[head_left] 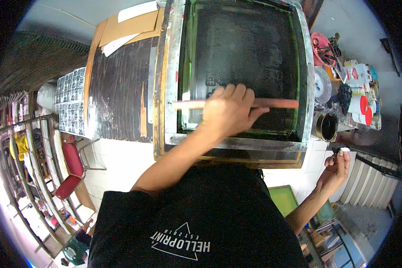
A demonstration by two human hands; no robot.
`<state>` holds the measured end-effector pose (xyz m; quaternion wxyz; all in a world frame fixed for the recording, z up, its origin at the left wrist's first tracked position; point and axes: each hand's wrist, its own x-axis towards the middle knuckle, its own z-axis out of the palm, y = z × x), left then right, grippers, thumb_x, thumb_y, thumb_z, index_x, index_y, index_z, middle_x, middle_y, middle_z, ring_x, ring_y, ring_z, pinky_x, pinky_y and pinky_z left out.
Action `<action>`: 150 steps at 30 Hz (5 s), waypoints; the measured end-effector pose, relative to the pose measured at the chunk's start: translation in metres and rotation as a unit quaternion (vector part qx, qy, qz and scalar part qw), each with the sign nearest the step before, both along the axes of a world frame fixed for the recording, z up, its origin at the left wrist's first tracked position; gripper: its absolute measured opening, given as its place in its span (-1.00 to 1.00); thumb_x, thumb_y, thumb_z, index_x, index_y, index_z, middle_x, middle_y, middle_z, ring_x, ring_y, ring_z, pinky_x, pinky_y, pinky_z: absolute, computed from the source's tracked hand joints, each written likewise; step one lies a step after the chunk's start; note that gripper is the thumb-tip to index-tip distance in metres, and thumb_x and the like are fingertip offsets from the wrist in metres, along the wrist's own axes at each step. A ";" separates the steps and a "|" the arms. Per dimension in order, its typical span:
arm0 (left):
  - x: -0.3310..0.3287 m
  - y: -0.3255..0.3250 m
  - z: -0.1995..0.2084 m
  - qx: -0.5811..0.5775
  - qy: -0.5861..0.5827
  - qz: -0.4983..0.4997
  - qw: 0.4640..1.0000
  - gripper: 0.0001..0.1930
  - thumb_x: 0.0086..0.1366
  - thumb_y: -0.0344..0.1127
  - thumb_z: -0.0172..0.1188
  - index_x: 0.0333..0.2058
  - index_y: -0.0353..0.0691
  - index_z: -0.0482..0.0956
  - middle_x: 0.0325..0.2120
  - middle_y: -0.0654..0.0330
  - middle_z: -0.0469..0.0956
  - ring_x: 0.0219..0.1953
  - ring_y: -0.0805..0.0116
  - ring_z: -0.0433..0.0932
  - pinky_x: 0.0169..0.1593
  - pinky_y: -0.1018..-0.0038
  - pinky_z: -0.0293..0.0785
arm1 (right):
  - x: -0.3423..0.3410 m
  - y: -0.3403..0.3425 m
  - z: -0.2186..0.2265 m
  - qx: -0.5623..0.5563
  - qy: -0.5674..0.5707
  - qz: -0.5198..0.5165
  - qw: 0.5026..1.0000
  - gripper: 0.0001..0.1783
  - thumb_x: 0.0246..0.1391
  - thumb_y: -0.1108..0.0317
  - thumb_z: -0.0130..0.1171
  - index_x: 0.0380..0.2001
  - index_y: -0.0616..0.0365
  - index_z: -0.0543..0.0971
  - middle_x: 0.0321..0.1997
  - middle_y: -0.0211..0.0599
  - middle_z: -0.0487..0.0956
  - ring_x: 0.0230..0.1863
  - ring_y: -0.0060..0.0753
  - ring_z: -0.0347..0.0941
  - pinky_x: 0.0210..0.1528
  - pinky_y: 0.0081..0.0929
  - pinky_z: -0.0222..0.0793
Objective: The person cleans a screen printing squeegee, applies ink, and then performs a test print on paper before walking to another station to write in a notebook.
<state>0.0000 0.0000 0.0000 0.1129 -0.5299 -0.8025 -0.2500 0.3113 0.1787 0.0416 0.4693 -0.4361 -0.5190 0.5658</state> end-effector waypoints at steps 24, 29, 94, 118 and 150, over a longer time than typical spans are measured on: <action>0.011 0.003 0.040 -0.280 -0.182 -0.031 0.942 -0.25 0.25 0.37 0.06 -0.51 -0.38 0.70 -0.67 -0.19 0.55 -0.46 -0.09 0.64 -0.27 0.14 0.53 | 0.070 -0.057 -0.008 0.002 0.066 -0.135 0.989 -0.84 0.16 0.50 0.20 -0.17 0.24 0.54 -0.44 -0.40 0.52 -0.54 -0.63 0.34 -0.53 -0.62 0.26; 0.007 0.013 0.041 -0.321 -0.186 -0.024 0.928 -0.21 0.24 0.40 0.04 -0.53 -0.39 0.69 -0.67 -0.19 0.55 -0.42 -0.12 0.64 -0.22 0.13 0.53 | 0.082 -0.058 -0.026 -0.023 0.083 -0.142 0.986 -0.84 0.17 0.48 0.20 -0.17 0.23 0.53 -0.43 -0.42 0.50 -0.54 -0.64 0.34 -0.52 -0.62 0.26; -0.033 0.067 0.095 0.021 -0.540 -0.034 0.841 -0.47 0.33 0.16 0.16 -0.46 -0.28 0.62 -0.63 0.34 0.41 -0.54 0.56 0.35 -0.47 0.55 0.19 | -0.030 0.006 0.020 0.006 -0.060 0.151 0.987 -0.88 0.12 0.56 0.21 -0.24 0.28 0.61 -0.45 -0.41 0.56 -0.55 -0.63 0.39 -0.53 -0.64 0.27; 0.126 0.198 0.057 -0.227 -0.707 -0.174 0.647 -0.69 0.38 -0.13 0.20 -0.17 -0.32 0.57 -0.36 0.25 0.60 -0.40 0.52 0.56 -0.35 0.57 0.50 | 0.069 0.021 -0.022 0.268 -0.183 -0.026 0.945 -0.80 0.04 0.56 0.24 -0.20 0.20 0.62 -0.24 -0.16 0.62 -0.30 -0.20 0.60 -0.29 -0.42 0.51; 0.140 0.146 0.065 -0.224 -0.624 -0.063 0.746 -0.64 0.32 0.07 0.19 -0.31 -0.13 0.59 -0.64 0.46 0.32 -0.64 0.64 0.26 -0.63 0.62 0.13 | 0.062 0.149 -0.069 0.157 -0.321 0.058 0.932 -0.83 -0.06 0.39 0.23 -0.43 0.27 0.67 -0.43 0.05 0.65 -0.36 0.01 0.63 -0.22 -0.25 0.51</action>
